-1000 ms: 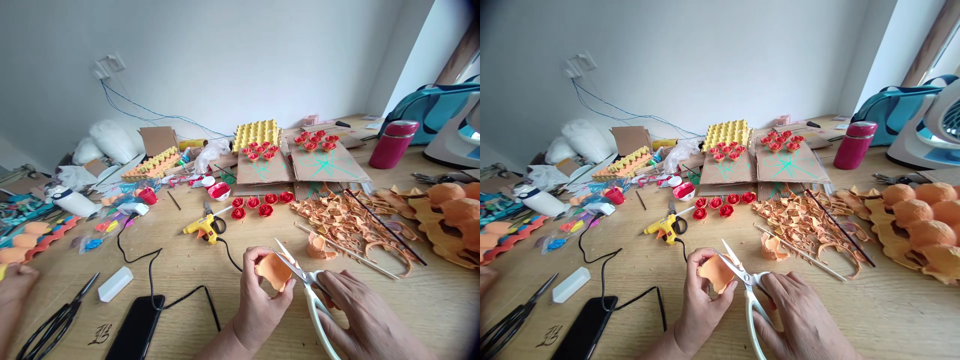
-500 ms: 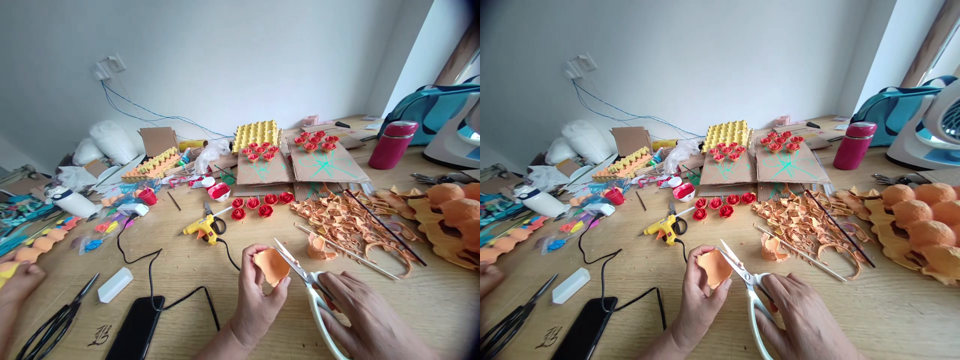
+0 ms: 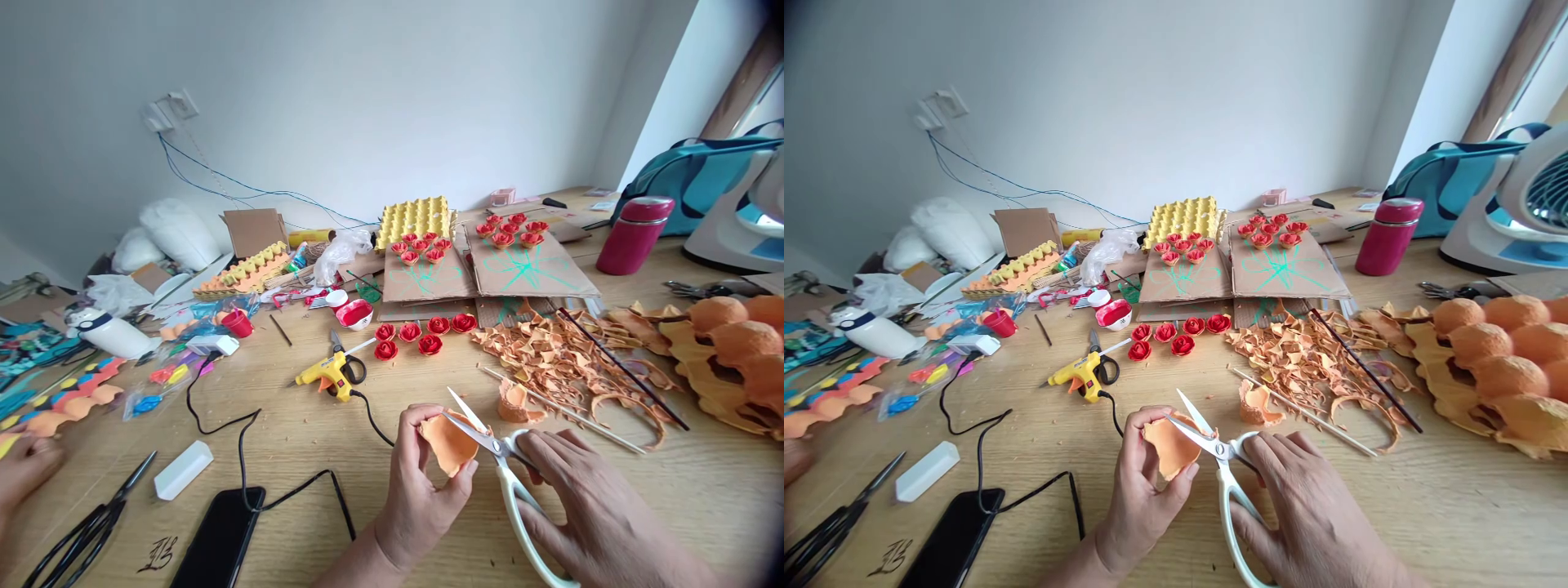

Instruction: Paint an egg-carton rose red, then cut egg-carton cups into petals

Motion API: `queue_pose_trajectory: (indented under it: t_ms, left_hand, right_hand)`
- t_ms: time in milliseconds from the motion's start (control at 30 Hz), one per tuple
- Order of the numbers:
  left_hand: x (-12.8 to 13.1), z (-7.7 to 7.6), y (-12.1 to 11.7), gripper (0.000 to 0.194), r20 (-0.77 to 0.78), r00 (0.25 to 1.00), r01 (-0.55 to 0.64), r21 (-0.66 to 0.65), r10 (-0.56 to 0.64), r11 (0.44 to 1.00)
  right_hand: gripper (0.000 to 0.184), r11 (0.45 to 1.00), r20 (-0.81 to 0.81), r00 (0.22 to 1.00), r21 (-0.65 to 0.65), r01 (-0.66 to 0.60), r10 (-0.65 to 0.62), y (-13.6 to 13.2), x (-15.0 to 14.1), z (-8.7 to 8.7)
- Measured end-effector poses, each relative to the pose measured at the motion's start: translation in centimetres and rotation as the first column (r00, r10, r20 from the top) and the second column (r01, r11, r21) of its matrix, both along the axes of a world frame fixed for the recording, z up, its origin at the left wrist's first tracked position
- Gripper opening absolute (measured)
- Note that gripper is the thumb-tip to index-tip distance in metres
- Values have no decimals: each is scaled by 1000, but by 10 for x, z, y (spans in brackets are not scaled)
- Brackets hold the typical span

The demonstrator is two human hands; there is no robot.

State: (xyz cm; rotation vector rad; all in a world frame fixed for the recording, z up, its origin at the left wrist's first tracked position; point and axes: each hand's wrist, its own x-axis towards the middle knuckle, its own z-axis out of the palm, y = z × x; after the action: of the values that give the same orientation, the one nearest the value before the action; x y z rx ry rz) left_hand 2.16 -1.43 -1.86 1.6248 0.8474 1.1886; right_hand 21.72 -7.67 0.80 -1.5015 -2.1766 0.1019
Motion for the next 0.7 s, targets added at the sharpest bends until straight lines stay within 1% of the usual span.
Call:
queue_pose_trajectory:
  t_ms: [100, 267, 433, 533, 633, 700]
  left_hand:
    - [-1, 2, 0, 47, 10, 1000, 4, -4, -4, 1000]
    - [-3, 4, -1, 45, 73, 997, 34, -28, -32, 999]
    - [-2, 5, 0, 44, 120, 991, 72, -50, -66, 996]
    - [-1, 4, 0, 43, 153, 986, 76, -77, -63, 994]
    - [-1, 1, 1, 43, 140, 989, 63, -68, -53, 996]
    - [-2, 0, 1, 45, 108, 993, 47, -36, -43, 998]
  right_hand:
    - [13, 1000, 3, 1000, -17, -11, 11, -1, 0, 1]
    - [14, 1000, 9, 1000, -23, 1, -1, -3, 1, 0]
    - [14, 998, -1, 1000, -56, 10, -10, -2, 4, -7]
    - [16, 999, 2, 1000, -32, 19, -19, -1, 7, -12]
    - [18, 1000, 7, 1000, 7, 21, -21, -1, 7, -12]
    - [19, 1000, 4, 1000, 0, 17, -17, -1, 6, -11]
